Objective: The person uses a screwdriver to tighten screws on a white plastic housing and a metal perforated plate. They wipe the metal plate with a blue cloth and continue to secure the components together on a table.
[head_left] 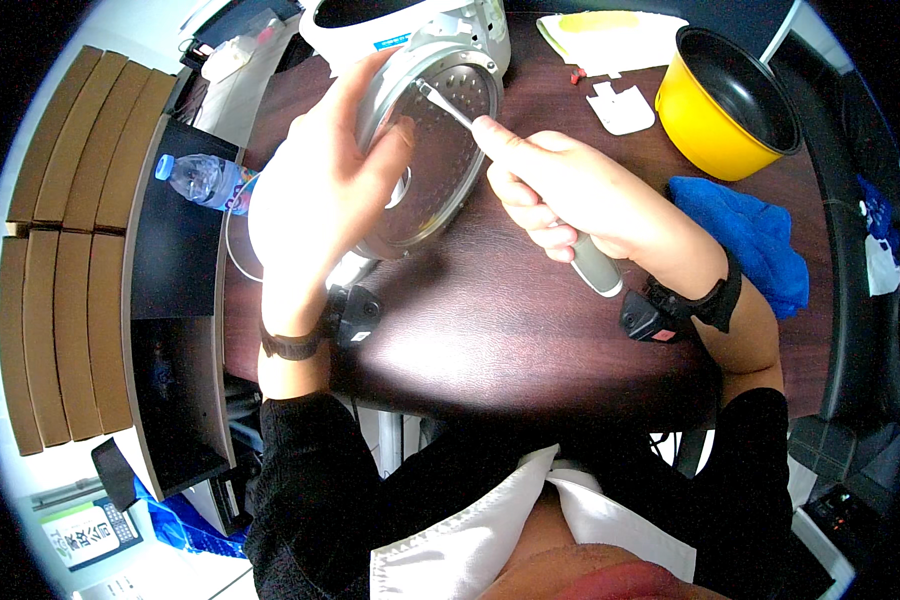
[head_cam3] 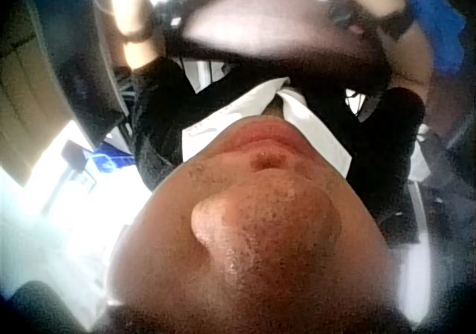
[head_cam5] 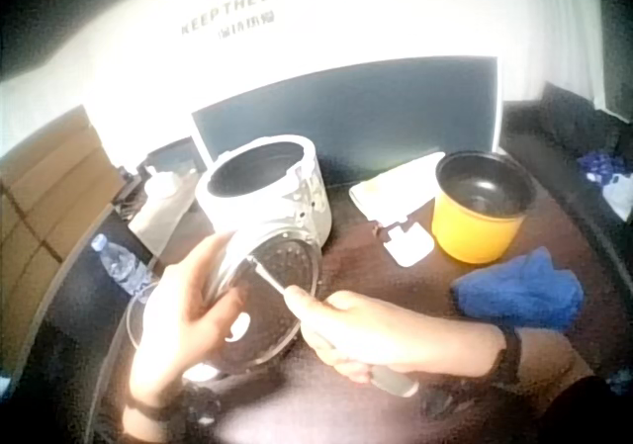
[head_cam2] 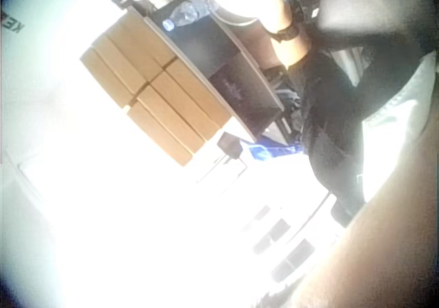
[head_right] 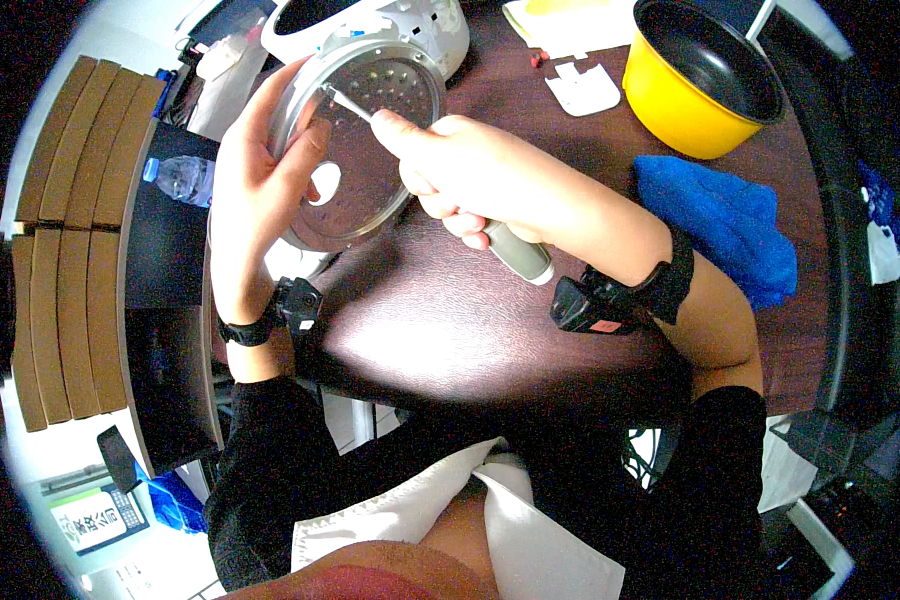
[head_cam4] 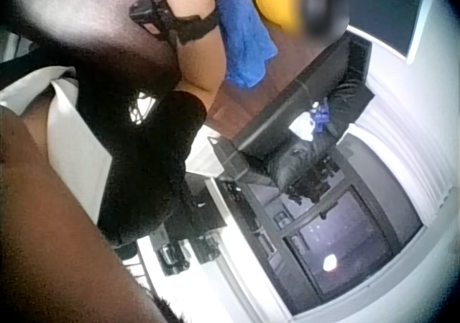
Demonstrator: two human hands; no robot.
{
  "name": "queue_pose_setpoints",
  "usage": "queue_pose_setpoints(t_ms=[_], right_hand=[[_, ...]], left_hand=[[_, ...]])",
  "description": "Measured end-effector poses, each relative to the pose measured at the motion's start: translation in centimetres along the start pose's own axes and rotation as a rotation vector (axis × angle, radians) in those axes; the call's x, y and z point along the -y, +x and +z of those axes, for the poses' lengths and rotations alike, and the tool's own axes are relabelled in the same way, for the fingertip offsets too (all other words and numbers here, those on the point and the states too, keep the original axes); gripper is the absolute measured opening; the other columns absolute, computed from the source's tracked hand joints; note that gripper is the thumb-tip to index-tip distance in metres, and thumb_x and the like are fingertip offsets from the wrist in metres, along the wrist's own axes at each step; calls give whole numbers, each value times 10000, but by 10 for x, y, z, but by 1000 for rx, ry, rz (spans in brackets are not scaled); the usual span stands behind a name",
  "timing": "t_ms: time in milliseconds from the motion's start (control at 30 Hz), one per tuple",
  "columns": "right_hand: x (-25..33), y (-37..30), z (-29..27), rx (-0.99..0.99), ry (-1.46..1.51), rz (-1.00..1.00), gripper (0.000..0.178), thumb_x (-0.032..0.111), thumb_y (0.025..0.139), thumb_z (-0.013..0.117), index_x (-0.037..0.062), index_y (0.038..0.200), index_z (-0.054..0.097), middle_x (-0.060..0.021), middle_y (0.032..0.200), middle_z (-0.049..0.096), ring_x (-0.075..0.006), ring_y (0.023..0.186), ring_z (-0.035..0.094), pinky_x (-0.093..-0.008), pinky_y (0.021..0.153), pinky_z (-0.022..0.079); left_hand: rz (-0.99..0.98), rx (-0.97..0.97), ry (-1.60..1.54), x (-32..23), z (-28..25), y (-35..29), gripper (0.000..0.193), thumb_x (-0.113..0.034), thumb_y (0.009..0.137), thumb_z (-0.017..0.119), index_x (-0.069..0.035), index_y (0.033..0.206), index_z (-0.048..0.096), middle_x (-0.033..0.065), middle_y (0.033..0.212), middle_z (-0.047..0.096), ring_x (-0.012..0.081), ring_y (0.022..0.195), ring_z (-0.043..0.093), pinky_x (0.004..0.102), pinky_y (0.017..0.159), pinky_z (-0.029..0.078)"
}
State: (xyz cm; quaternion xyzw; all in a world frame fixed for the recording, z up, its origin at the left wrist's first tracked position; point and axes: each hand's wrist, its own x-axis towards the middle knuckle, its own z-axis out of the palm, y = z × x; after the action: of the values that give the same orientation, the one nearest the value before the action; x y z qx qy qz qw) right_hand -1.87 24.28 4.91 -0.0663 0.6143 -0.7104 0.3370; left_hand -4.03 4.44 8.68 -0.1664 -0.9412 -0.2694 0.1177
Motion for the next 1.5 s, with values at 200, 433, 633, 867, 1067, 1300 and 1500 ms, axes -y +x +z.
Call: queue_pose_setpoints(t_ms=[200,433,633,867,1067,1300,1500], right_hand=[[0,0,0,21,-1,-10,553,545,947,346,147,563,329,59,460,299,-46,340,304,-199,336,299],[-1,1,-1,14,18,-48,554,542,950,340,148,560,330,60,458,298,-45,343,309,-198,336,305],[-2,2,-1,35,48,-33,553,535,954,332,148,559,327,59,457,301,-47,340,308,-198,333,310],[3,0,3,-56,-96,-6,562,536,956,324,151,547,329,62,454,310,-39,341,319,-194,329,311],[0,10,-16,-759,-1279,-757,552,471,882,523,24,573,620,-141,473,540,-312,454,582,-386,427,456],[15,-11,-26,-684,-1167,-651,541,450,906,513,36,559,504,-69,444,435,-204,393,462,-325,428,384],[20,-13,-10,-159,-213,-65,570,513,950,377,131,529,328,46,443,311,-56,341,326,-210,341,297]], left_hand=[[22,-22,1,1,-1,-2,481,-267,789,579,-159,1255,521,181,877,657,295,775,670,365,674,517],[21,-11,8,1,1,1,487,-263,790,582,-160,1261,515,180,874,657,296,771,670,366,670,516],[0,6,-44,0,-1,-1,481,-254,790,586,-166,1257,517,180,849,656,297,755,669,363,657,517],[47,-21,84,-2,1,-2,479,-245,791,583,-167,1257,507,192,819,651,319,737,663,390,643,524],[75,-10,49,2,0,0,491,-251,795,580,-180,1272,487,192,805,650,331,724,659,404,635,524],[89,-9,21,-4,2,-2,487,-264,788,571,-199,1266,500,174,822,656,308,744,666,388,649,520],[0,24,-51,1,1,0,490,-259,783,582,-170,1260,513,169,848,660,302,747,666,371,678,515]])
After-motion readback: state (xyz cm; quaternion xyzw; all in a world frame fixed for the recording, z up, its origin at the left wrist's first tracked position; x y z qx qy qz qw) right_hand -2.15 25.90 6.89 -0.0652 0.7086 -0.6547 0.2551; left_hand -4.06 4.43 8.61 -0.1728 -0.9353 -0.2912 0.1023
